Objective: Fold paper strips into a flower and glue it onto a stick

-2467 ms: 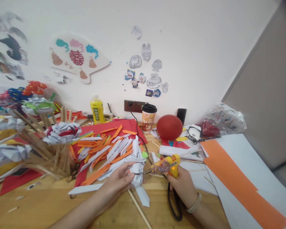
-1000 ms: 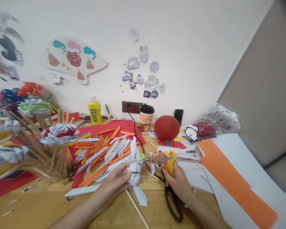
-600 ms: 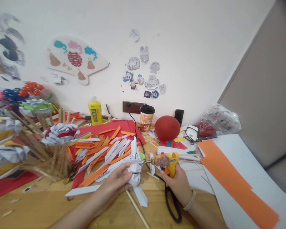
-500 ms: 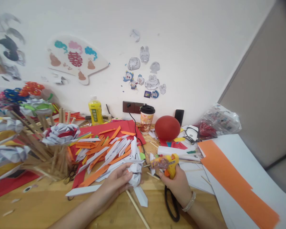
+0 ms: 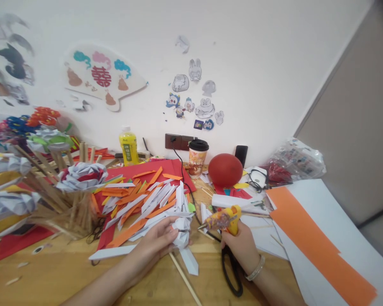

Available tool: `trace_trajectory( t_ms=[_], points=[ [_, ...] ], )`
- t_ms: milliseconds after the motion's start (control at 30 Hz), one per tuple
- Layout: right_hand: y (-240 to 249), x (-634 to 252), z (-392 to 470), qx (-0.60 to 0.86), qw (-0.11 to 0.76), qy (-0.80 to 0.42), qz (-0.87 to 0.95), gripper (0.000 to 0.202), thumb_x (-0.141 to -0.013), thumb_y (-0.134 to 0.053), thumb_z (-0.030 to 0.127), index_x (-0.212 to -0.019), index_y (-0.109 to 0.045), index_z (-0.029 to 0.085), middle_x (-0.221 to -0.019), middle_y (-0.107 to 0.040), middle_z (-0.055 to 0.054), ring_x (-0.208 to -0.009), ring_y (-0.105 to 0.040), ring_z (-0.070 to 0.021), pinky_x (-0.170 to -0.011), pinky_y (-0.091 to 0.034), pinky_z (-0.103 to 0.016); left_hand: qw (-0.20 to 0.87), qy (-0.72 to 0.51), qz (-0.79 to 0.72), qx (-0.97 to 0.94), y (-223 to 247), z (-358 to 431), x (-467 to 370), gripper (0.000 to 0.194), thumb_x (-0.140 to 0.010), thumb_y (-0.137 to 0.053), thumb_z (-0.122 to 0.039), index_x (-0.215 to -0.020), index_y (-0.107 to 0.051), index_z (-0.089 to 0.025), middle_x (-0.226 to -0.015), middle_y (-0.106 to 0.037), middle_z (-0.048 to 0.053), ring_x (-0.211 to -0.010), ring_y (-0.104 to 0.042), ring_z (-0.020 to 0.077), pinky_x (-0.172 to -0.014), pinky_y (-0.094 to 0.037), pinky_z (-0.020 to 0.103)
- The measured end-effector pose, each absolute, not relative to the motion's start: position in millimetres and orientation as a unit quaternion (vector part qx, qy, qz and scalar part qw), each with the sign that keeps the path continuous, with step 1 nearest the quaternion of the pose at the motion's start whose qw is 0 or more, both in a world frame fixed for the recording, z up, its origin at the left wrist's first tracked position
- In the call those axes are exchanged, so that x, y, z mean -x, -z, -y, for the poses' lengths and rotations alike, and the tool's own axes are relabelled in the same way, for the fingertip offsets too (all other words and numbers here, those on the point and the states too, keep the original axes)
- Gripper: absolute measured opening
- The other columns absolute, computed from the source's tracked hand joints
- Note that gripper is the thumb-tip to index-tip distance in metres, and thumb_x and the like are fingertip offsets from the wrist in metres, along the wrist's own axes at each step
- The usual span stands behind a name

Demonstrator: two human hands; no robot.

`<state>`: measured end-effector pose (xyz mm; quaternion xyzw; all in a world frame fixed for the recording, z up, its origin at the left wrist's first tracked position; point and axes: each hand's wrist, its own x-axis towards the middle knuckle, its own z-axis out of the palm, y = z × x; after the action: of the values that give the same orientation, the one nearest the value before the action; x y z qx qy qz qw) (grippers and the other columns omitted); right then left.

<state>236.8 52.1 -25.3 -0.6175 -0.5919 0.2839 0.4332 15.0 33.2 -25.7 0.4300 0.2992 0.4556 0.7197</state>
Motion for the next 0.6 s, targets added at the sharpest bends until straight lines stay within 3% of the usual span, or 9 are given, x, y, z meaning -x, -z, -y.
trace_trajectory(
  t_ms=[200, 433, 600],
  points=[
    [27.9, -236.0, -51.8, 0.630, 0.422, -0.313, 0.572, 0.006, -0.059, -0.057, 0.024, -0.059, -0.059, 0.018, -0.042, -0.059, 0.001, -0.047, -0.057, -0.0193, -0.047, -0.044, -0.027, 0.726, -0.451, -0.289, -0.432, 24.1, -33.6, -15.7, 0.024, -0.079, -0.055, -0.025, -0.102, -0.055, -0.018, -0.093, -0.060, 0.007, -0.086, -0.058, 0.0201, -0.088, -0.040, 0.042],
    [28.8, -231.9, -49.3, 0.627, 0.440, -0.271, 0.583, 0.019, -0.056, -0.062, 0.027, -0.071, -0.062, 0.015, -0.070, -0.068, -0.006, -0.067, -0.062, -0.0237, -0.060, -0.049, -0.031, 0.721, -0.454, -0.283, -0.441, 25.8, -33.3, -15.3, 0.025, -0.079, -0.054, -0.025, -0.103, -0.054, -0.018, -0.093, -0.059, 0.007, -0.085, -0.058, 0.0202, -0.084, -0.042, 0.038],
    [25.1, -231.4, -49.0, 0.649, 0.395, -0.296, 0.580, 0.014, -0.056, -0.060, 0.024, -0.068, -0.061, 0.016, -0.068, -0.069, -0.005, -0.067, -0.063, -0.0233, -0.059, -0.048, -0.029, 0.720, -0.450, -0.284, -0.445, 23.7, -33.5, -15.2, 0.025, -0.080, -0.052, -0.024, -0.104, -0.054, -0.017, -0.091, -0.059, 0.007, -0.081, -0.057, 0.0181, -0.082, -0.043, 0.036]
  ],
)
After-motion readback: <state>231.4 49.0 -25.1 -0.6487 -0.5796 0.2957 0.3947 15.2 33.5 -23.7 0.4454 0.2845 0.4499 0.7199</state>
